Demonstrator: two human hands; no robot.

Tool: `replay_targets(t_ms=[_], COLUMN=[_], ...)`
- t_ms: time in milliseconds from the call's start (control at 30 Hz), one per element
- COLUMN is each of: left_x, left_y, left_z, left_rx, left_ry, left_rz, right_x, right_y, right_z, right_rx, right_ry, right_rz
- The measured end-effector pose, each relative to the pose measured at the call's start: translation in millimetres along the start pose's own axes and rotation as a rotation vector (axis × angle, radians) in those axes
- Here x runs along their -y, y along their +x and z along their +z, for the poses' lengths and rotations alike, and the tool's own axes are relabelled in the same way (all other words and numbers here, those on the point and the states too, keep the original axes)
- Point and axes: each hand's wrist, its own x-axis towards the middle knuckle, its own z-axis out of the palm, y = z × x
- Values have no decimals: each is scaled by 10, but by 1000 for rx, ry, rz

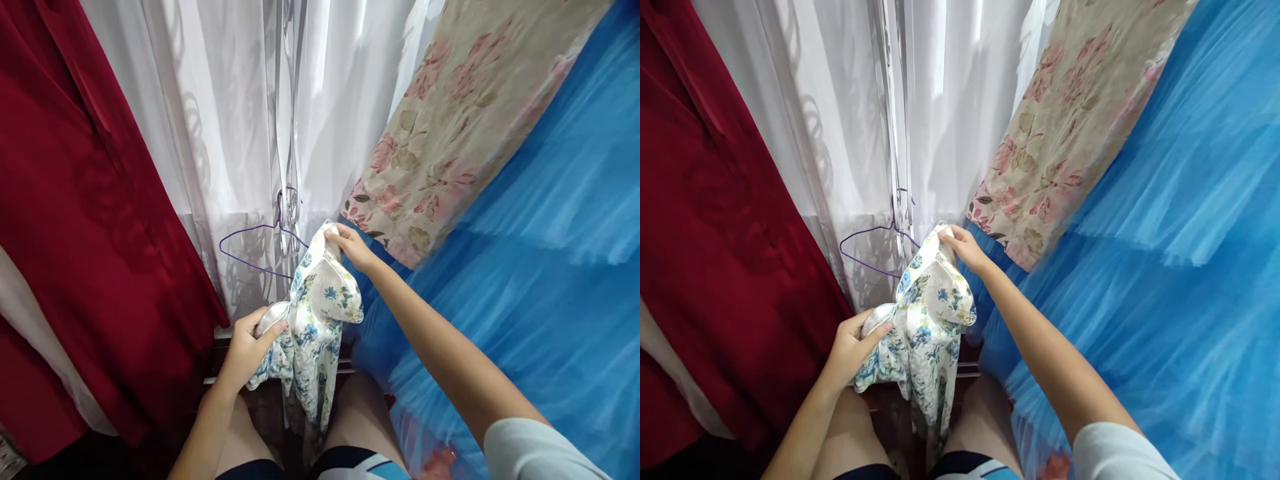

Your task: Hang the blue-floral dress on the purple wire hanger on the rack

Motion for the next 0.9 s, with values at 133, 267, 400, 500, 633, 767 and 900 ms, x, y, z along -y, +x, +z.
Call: replay_targets(t_ms=[133,267,400,500,633,767,900], left_x=[73,319,637,827,815,472,101], left_y=[10,26,151,386,887,1414,1811], left_z=[-264,-522,-819,-1082,-1428,-1683,-1691], left_rx=[40,124,289,258,93,6,-49], left_ry=[135,230,410,583,738,737,640], left_rz=[-15,-62,-52,24,64,114,150], right_x=[-40,11,100,154,200,235,280], right_y=[-19,-97,-69,-45,-71,-95,-66], right_z=[260,280,142,84,106,131,112], right_rx=[170,199,220,240,197,199,266], right_ry=[66,123,128,108,97,114,186], right_rz=[242,359,422,489,547,598,681])
